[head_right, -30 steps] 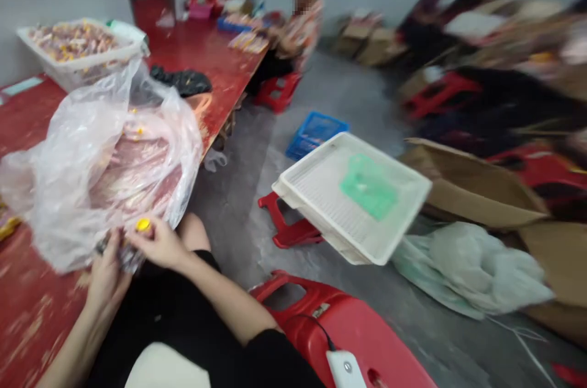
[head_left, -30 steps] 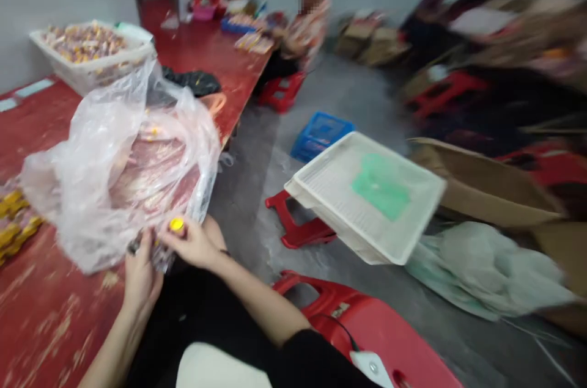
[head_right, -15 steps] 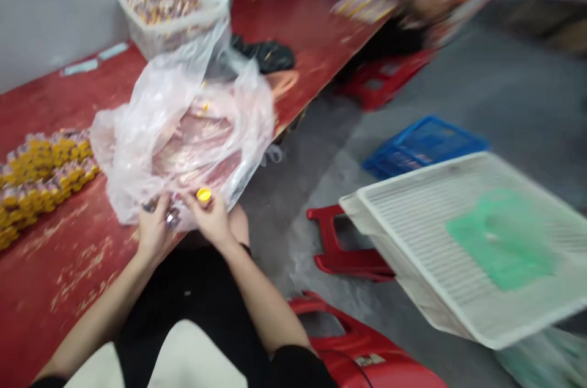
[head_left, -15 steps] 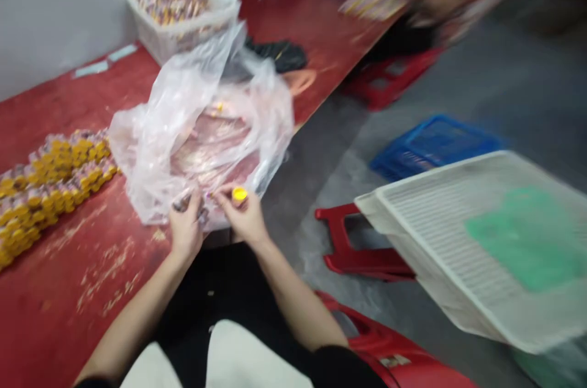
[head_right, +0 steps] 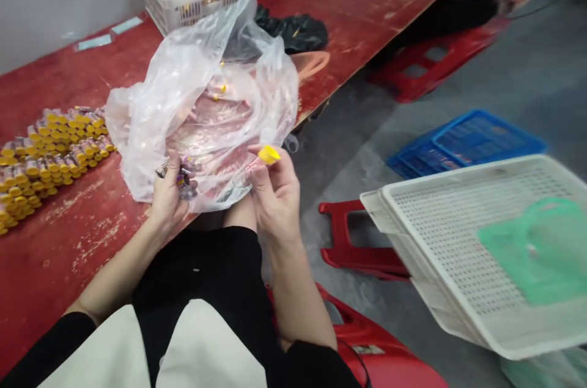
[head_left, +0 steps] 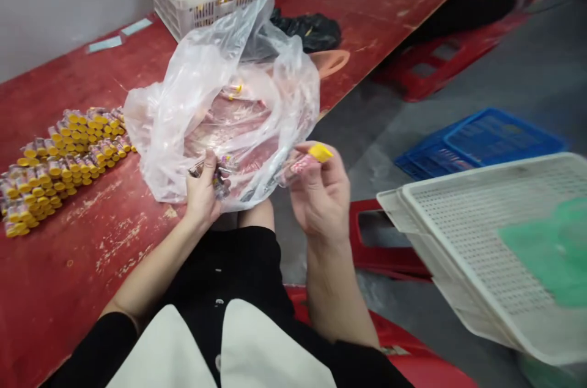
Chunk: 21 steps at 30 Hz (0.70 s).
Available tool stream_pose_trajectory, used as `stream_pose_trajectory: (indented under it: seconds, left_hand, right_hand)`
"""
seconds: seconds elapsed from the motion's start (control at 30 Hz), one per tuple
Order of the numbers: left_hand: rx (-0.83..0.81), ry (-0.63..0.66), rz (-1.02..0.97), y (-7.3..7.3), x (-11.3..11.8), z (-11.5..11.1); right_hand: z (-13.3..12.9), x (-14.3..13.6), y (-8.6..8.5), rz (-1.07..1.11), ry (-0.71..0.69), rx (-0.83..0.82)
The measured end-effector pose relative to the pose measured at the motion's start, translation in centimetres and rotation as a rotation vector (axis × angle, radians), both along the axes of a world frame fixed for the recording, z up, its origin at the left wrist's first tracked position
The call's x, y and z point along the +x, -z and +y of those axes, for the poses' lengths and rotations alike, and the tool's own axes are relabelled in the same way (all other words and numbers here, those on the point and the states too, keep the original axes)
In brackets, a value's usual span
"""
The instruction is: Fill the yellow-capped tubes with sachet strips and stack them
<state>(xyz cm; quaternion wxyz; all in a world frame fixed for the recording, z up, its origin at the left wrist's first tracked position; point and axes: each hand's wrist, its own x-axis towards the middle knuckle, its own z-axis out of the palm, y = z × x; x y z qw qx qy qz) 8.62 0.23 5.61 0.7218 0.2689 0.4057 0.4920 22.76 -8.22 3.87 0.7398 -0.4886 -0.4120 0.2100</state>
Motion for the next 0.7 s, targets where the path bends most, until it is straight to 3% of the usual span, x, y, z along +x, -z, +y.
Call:
stream_pose_trajectory:
  seconds: [0.2,0.43,0.57,0.7]
  left_hand:
    - [-0.030,0.042,-0.022,-0.6,0.1,-1.3]
    - [0.051,0.146,-0.029,-1.2,-0.4,-1.2]
    - [0.090,0.227,-0.027,-1.3,-1.4,-1.2]
    - [0.118,0.226,-0.068,-1.2,-1.7,-1.3]
  right_hand:
    - [-0.1,-2.4,-2.0,0.080,-0.083,0.067]
    - [-0.1,-4.4,-0.8,0.014,0.053,0.125]
    - [-0.7,-4.3,0.3,-0.015,-0.073,0.105]
    - [-1.4,-3.5,0.6,-0.157,-0.171,0.034]
